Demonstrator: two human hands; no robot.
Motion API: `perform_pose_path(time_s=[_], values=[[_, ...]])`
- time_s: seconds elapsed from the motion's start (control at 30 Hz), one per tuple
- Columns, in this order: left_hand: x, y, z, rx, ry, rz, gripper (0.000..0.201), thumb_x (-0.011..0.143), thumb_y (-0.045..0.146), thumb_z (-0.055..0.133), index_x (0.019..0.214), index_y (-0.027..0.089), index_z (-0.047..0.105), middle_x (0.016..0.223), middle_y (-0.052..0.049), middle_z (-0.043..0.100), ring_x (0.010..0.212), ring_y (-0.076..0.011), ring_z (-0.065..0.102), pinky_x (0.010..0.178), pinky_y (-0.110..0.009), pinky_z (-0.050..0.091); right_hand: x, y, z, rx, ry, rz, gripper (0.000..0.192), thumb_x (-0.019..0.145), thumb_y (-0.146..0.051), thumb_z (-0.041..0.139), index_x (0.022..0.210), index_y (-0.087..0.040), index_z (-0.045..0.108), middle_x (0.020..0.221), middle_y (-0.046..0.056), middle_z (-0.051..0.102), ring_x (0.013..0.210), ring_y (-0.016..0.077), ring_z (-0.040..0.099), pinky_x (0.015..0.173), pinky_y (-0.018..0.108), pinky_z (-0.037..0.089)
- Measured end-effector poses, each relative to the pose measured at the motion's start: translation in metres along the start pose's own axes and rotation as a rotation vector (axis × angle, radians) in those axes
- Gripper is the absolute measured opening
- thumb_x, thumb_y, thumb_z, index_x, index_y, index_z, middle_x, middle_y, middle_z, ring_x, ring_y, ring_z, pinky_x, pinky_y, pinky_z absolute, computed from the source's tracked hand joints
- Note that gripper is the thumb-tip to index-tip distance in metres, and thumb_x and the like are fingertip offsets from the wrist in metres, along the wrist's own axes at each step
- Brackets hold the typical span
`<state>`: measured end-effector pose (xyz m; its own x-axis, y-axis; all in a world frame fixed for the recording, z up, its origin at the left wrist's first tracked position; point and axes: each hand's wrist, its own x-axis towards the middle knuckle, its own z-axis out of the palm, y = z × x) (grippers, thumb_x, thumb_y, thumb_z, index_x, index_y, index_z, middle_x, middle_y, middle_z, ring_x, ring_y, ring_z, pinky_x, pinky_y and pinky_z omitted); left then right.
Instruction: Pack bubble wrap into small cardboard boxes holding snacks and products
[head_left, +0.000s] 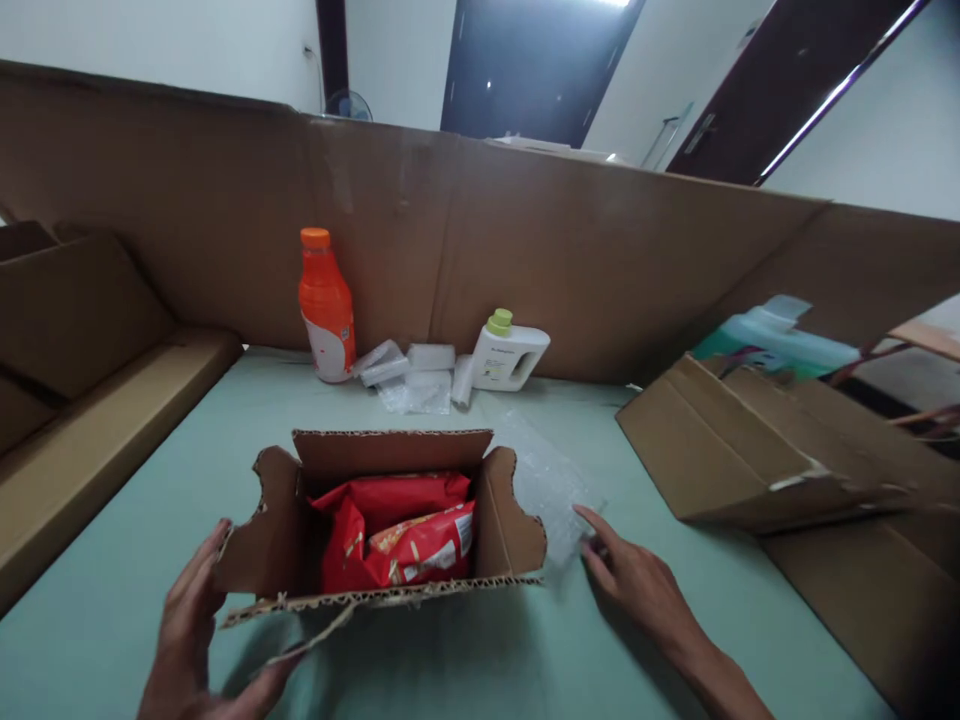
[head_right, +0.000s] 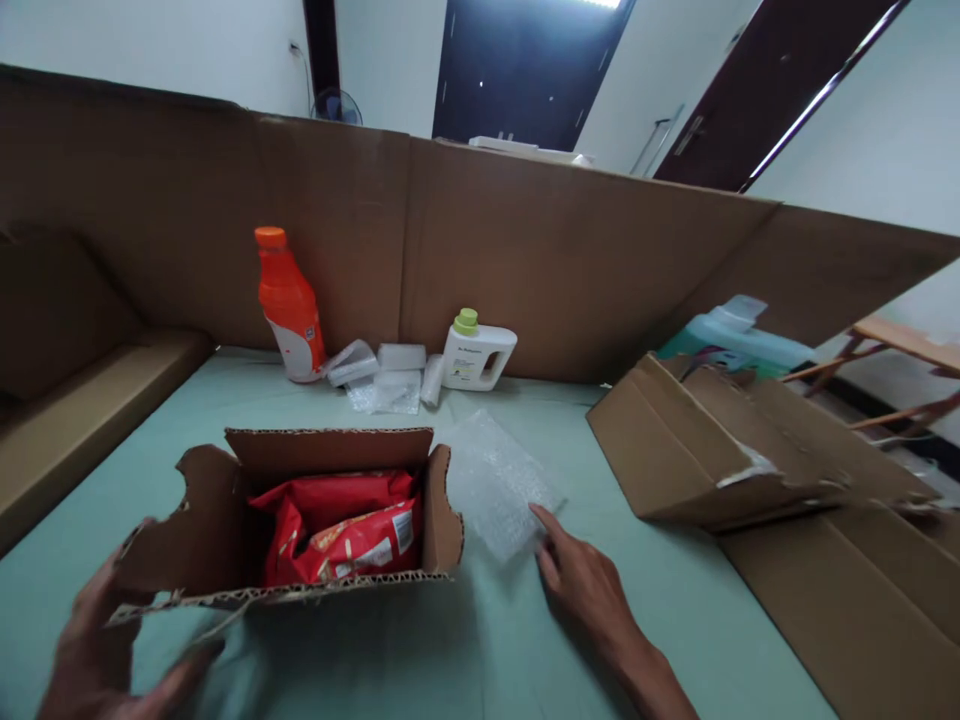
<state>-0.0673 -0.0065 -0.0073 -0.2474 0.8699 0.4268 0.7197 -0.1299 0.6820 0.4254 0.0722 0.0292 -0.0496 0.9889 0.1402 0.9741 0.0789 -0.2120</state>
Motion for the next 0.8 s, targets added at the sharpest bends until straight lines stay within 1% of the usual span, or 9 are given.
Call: perform_pose_path(time_s=[0.1, 0.2, 0.3, 0.37, 0.43, 0.53, 0.63, 0.7, 0.8], values=[[0.004, 0.006, 0.011, 0.014, -0.119, -0.184, 0.065, 0.068, 0.064, 0.069, 0.114, 0.018, 0.067, 0.112, -0.015, 0.073, 0.102, -0.0366, 0.070, 0.083, -0.048, 0.061, -0.021, -0.013, -0.005, 0.219, -0.145, 0.033, 0.059, 0.089, -0.036, 0.050, 0.147, -0.027, 0.049, 0.085, 0.001, 0.077, 0.064, 0.0202, 0.071, 0.060, 0.031, 0.053], [0.009, 0.017, 0.019, -0.027, -0.358, -0.254, 0.043, 0.070, 0.062, 0.064, 0.077, 0.021, 0.073, 0.074, -0.009, 0.074, 0.072, -0.0311, 0.071, 0.066, -0.040, 0.061, -0.018, -0.057, -0.001, 0.452, -0.203, -0.166, 0.073, 0.084, -0.042, 0.064, 0.152, -0.023, 0.044, 0.127, 0.012, 0.070, 0.107, 0.0273, 0.070, 0.090, 0.042, 0.057], [0.009, 0.030, 0.027, -0.075, -0.367, -0.261, 0.038, 0.072, 0.056, 0.064, 0.077, 0.021, 0.076, 0.077, -0.010, 0.077, 0.072, -0.0305, 0.072, 0.067, -0.039, 0.061, -0.009, -0.105, 0.017, 0.611, -0.216, -0.311, 0.083, 0.078, -0.039, 0.072, 0.153, -0.020, 0.042, 0.147, 0.017, 0.055, 0.132, 0.0367, 0.055, 0.107, 0.054, 0.048], [0.012, 0.035, 0.033, -0.115, -0.354, -0.277, 0.038, 0.074, 0.056, 0.063, 0.074, 0.021, 0.076, 0.073, -0.009, 0.076, 0.069, -0.0293, 0.071, 0.068, -0.038, 0.060, -0.001, -0.126, 0.030, 0.692, -0.152, -0.304, 0.083, 0.082, -0.039, 0.069, 0.156, -0.020, 0.037, 0.152, 0.017, 0.050, 0.137, 0.0373, 0.050, 0.109, 0.053, 0.047], [0.023, 0.037, 0.039, -0.154, -0.414, -0.296, 0.038, 0.076, 0.055, 0.063, 0.064, 0.020, 0.072, 0.061, -0.007, 0.072, 0.062, -0.0267, 0.068, 0.064, -0.036, 0.059, 0.008, -0.138, 0.040, 0.732, -0.043, -0.286, 0.078, 0.087, -0.039, 0.064, 0.156, -0.021, 0.033, 0.156, 0.015, 0.046, 0.142, 0.0365, 0.045, 0.113, 0.052, 0.044], [0.054, 0.036, 0.049, -0.179, -0.427, -0.334, 0.039, 0.072, 0.056, 0.065, 0.058, 0.020, 0.065, 0.055, -0.005, 0.066, 0.056, -0.0245, 0.065, 0.054, -0.033, 0.055, 0.022, -0.144, 0.048, 0.728, 0.044, -0.270, 0.068, 0.088, -0.038, 0.061, 0.151, -0.022, 0.041, 0.152, 0.014, 0.051, 0.140, 0.0353, 0.047, 0.113, 0.052, 0.044], [0.080, 0.032, 0.059, -0.238, -0.284, -0.308, 0.040, 0.063, 0.054, 0.070, 0.080, 0.018, 0.068, 0.077, -0.008, 0.074, 0.072, -0.0273, 0.070, 0.064, -0.036, 0.059, 0.032, -0.143, 0.054, 0.715, 0.013, -0.225, 0.053, 0.087, -0.033, 0.060, 0.138, -0.019, 0.054, 0.136, 0.015, 0.064, 0.125, 0.0337, 0.060, 0.104, 0.050, 0.052], [0.083, 0.027, 0.065, -0.264, -0.246, -0.270, 0.045, 0.062, 0.051, 0.071, 0.093, 0.018, 0.068, 0.091, -0.011, 0.076, 0.085, -0.0292, 0.072, 0.076, -0.039, 0.060, 0.033, -0.141, 0.056, 0.716, 0.008, -0.209, 0.048, 0.086, -0.031, 0.060, 0.132, -0.017, 0.057, 0.130, 0.016, 0.067, 0.120, 0.0331, 0.064, 0.100, 0.049, 0.055], [0.064, 0.015, 0.070, -0.208, -0.259, -0.293, 0.043, 0.068, 0.057, 0.067, 0.088, 0.018, 0.069, 0.086, -0.012, 0.076, 0.081, -0.0307, 0.072, 0.074, -0.041, 0.061, 0.030, -0.137, 0.051, 0.728, 0.009, -0.245, 0.056, 0.085, -0.026, 0.057, 0.141, -0.017, 0.052, 0.140, 0.016, 0.061, 0.129, 0.0337, 0.059, 0.106, 0.048, 0.051]])
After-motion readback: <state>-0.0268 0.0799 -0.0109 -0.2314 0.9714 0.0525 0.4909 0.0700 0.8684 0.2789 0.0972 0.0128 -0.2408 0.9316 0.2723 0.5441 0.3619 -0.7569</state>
